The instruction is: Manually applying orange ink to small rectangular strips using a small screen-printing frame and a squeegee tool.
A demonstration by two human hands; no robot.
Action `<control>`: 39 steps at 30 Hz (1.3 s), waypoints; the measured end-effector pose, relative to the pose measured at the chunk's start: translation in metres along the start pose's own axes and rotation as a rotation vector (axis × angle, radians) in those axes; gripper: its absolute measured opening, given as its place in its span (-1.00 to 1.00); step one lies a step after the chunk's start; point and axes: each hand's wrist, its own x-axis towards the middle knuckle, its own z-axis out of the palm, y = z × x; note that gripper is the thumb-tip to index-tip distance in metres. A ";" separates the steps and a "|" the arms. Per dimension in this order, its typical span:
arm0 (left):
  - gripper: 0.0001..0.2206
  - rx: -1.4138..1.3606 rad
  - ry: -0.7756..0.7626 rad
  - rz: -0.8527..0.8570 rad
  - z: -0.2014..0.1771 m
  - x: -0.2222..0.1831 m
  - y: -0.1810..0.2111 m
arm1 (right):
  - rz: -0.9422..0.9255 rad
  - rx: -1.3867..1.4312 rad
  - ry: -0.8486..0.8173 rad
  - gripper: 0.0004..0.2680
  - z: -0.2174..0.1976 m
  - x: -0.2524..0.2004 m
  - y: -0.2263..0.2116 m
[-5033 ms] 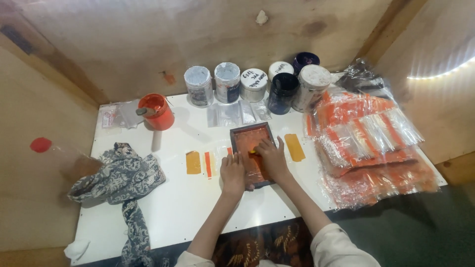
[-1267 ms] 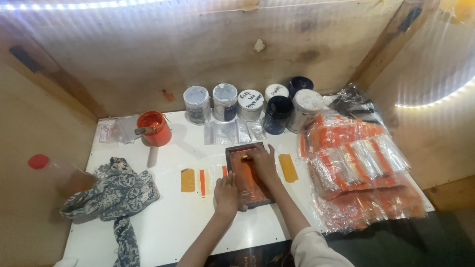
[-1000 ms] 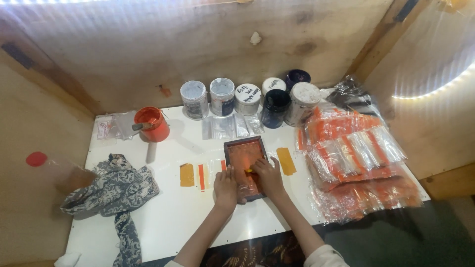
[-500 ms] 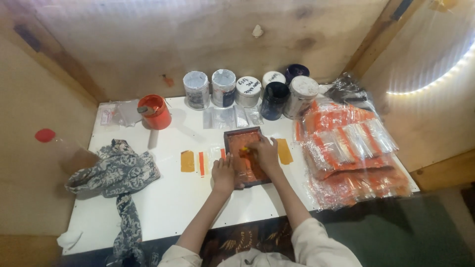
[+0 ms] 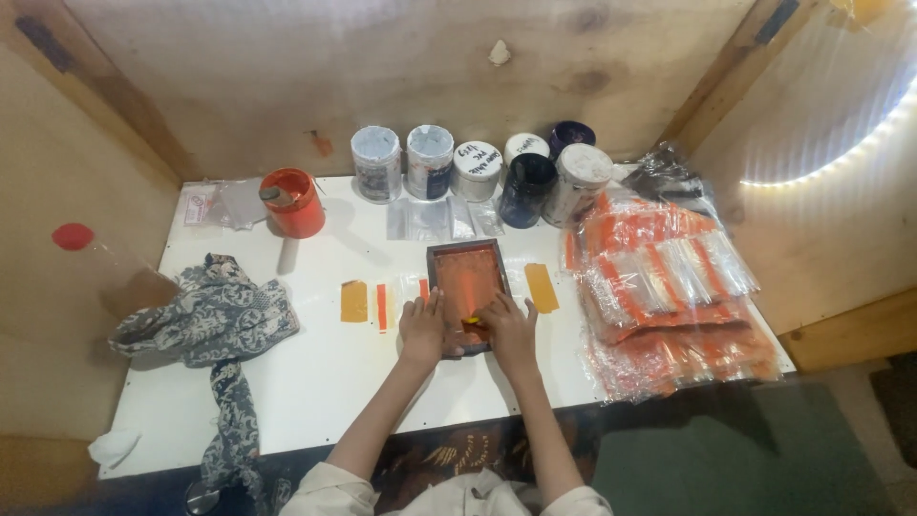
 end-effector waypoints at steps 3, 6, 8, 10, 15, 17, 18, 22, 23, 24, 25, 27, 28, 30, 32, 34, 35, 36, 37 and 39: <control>-0.06 -0.006 0.005 -0.014 0.001 0.000 0.002 | 0.025 -0.037 -0.022 -0.88 -0.014 -0.011 -0.008; -0.04 0.024 0.025 -0.006 -0.002 0.000 0.003 | 0.067 -0.122 -0.156 -0.91 -0.054 -0.005 -0.029; -0.04 0.023 0.028 0.013 -0.007 -0.005 0.004 | 0.066 -0.135 -0.236 -0.89 -0.065 -0.008 -0.028; -0.04 0.012 0.037 0.009 -0.019 -0.009 -0.001 | 0.038 -0.145 -0.317 -0.86 -0.074 0.001 -0.027; -0.09 -0.212 0.157 0.146 -0.020 -0.014 -0.025 | 0.040 -0.098 -0.493 -0.77 -0.098 -0.006 -0.036; -0.23 -0.302 0.287 0.170 0.008 0.007 -0.043 | -0.017 -0.074 -0.426 -0.76 -0.083 -0.009 -0.036; -0.33 -0.391 0.424 0.198 0.022 0.017 -0.052 | -0.071 -0.055 -0.351 -0.74 -0.077 -0.010 -0.035; -0.62 -0.302 0.530 0.102 0.044 0.017 -0.059 | -0.309 -0.160 -0.158 -0.66 -0.036 -0.023 -0.037; -0.66 -0.282 0.508 0.070 0.043 0.011 -0.057 | -0.319 -0.157 -0.102 -0.72 -0.029 -0.025 -0.038; -0.68 -0.261 0.485 0.037 0.041 0.006 -0.055 | -0.328 -0.154 -0.047 -0.77 -0.022 -0.027 -0.038; -0.68 -0.262 0.482 0.033 0.039 0.003 -0.053 | -0.331 -0.151 -0.050 -0.77 -0.019 -0.028 -0.040; -0.62 -0.211 0.411 -0.004 0.035 -0.003 -0.050 | -0.345 -0.149 0.062 -0.81 -0.015 -0.030 -0.043; -0.62 -0.210 0.409 -0.006 0.037 -0.003 -0.049 | -0.346 -0.147 0.060 -0.81 -0.011 -0.032 -0.041; -0.55 -0.145 0.416 -0.017 0.040 -0.001 -0.049 | -0.378 -0.167 0.154 -0.83 -0.004 -0.033 -0.037; -0.53 -0.138 0.411 -0.027 0.036 -0.003 -0.049 | -0.368 -0.166 0.172 -0.84 -0.011 -0.032 -0.040; -0.51 -0.136 0.399 -0.039 0.039 -0.006 -0.049 | -0.359 -0.164 0.181 -0.85 -0.010 -0.037 -0.038; -0.50 -0.138 0.403 -0.043 0.041 -0.004 -0.049 | -0.339 -0.149 0.197 -0.86 -0.007 -0.038 -0.035; -0.49 -0.140 0.407 -0.047 0.043 -0.003 -0.050 | -0.320 -0.134 0.212 -0.87 -0.004 -0.039 -0.031; -0.49 -0.141 0.405 -0.046 0.042 -0.004 -0.049 | -0.320 -0.135 0.211 -0.87 -0.003 -0.039 -0.029; -0.48 -0.138 0.376 -0.054 0.038 -0.007 -0.048 | -0.283 -0.117 0.234 -0.83 -0.001 -0.039 -0.025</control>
